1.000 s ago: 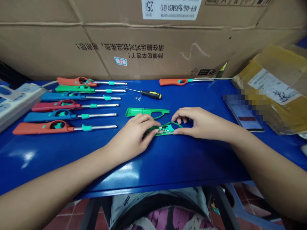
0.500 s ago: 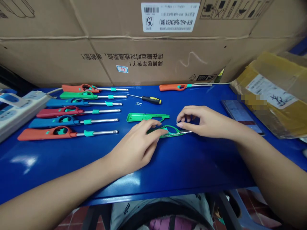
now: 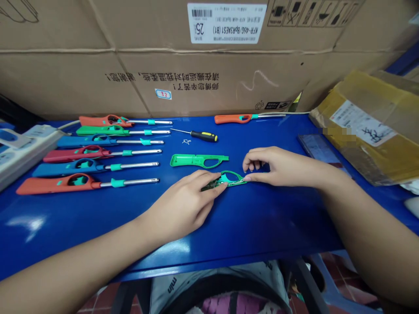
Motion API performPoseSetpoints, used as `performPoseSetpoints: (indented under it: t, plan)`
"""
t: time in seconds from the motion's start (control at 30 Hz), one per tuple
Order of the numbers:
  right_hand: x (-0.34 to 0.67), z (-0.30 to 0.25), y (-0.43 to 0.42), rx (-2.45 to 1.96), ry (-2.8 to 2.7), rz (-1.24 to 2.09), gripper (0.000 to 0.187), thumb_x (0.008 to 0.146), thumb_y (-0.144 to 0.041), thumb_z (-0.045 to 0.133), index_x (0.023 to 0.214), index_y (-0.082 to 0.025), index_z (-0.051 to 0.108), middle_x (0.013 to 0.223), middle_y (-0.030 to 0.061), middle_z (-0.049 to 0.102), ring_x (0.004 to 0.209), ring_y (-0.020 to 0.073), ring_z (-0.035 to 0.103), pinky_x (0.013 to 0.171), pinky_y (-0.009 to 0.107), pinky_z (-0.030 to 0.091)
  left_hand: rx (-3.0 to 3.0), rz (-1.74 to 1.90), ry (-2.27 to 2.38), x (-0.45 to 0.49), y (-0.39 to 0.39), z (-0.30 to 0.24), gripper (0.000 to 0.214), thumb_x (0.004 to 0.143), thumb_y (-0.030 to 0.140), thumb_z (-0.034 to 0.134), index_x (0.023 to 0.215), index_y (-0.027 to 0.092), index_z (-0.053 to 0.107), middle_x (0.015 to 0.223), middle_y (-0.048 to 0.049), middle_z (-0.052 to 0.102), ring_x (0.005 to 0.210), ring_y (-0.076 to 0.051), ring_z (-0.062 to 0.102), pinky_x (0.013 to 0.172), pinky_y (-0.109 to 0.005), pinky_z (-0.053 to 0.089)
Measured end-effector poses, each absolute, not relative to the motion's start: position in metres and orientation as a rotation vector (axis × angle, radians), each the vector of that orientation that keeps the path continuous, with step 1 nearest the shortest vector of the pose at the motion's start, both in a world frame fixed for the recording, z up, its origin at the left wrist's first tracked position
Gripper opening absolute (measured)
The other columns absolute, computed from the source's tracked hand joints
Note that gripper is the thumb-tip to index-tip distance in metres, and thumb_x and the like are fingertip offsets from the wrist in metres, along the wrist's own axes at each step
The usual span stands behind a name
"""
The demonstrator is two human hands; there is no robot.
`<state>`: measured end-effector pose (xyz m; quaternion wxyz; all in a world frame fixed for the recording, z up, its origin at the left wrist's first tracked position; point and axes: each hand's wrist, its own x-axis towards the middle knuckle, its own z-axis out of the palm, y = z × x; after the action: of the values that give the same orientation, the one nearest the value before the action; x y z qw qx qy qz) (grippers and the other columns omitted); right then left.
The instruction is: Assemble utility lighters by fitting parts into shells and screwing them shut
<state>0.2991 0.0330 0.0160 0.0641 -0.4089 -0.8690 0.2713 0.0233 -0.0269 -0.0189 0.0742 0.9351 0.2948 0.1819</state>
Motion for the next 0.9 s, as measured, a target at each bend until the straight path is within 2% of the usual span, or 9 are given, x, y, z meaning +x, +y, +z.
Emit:
performPoseSetpoints:
  t: [0.13,0.37,0.6,0.9]
  plan:
    - [0.293,0.012,0.030,-1.094,-2.617,0.781,0.033,0.087,-0.049,0.067,0.106,-0.021,0.066,0.097,0.0042,0.067,0.085,0.0178,0.058,0.075,0.030,0.046,2.804,0.584,0.884,0.023,-0.028,-0.019,0.038,0.099,0.014,0.046,0.133,0.015,0.064,0.128,-0.0158,0.065,0.119,-0.027,0.061,0.099,-0.045,0.058]
    - [0.285,0.007,0.027,-1.026,-2.654,0.742,0.027,0.089,-0.041,0.067,0.106,-0.020,0.068,0.092,0.0041,0.065,0.081,0.0175,0.058,0.071,0.029,0.044,2.796,0.611,0.856,0.023,-0.029,-0.017,0.037,0.098,0.015,0.048,0.131,0.014,0.066,0.124,-0.0155,0.068,0.115,-0.027,0.065,0.097,-0.045,0.059]
    - [0.283,0.009,0.025,-0.971,-2.682,0.719,0.023,0.090,-0.034,0.065,0.107,-0.019,0.069,0.095,0.0056,0.068,0.085,0.0186,0.060,0.076,0.031,0.046,2.795,0.587,0.848,0.024,-0.029,-0.015,0.037,0.098,0.014,0.048,0.129,0.014,0.067,0.124,-0.0144,0.068,0.115,-0.026,0.064,0.096,-0.043,0.059]
    - [0.281,0.008,0.022,-1.074,-2.609,0.783,0.024,0.088,-0.035,0.067,0.107,-0.020,0.070,0.095,0.0044,0.069,0.082,0.0171,0.061,0.072,0.029,0.045,2.812,0.526,0.873,0.025,-0.029,-0.014,0.037,0.097,0.013,0.047,0.129,0.015,0.067,0.126,-0.0140,0.066,0.115,-0.027,0.063,0.095,-0.043,0.060]
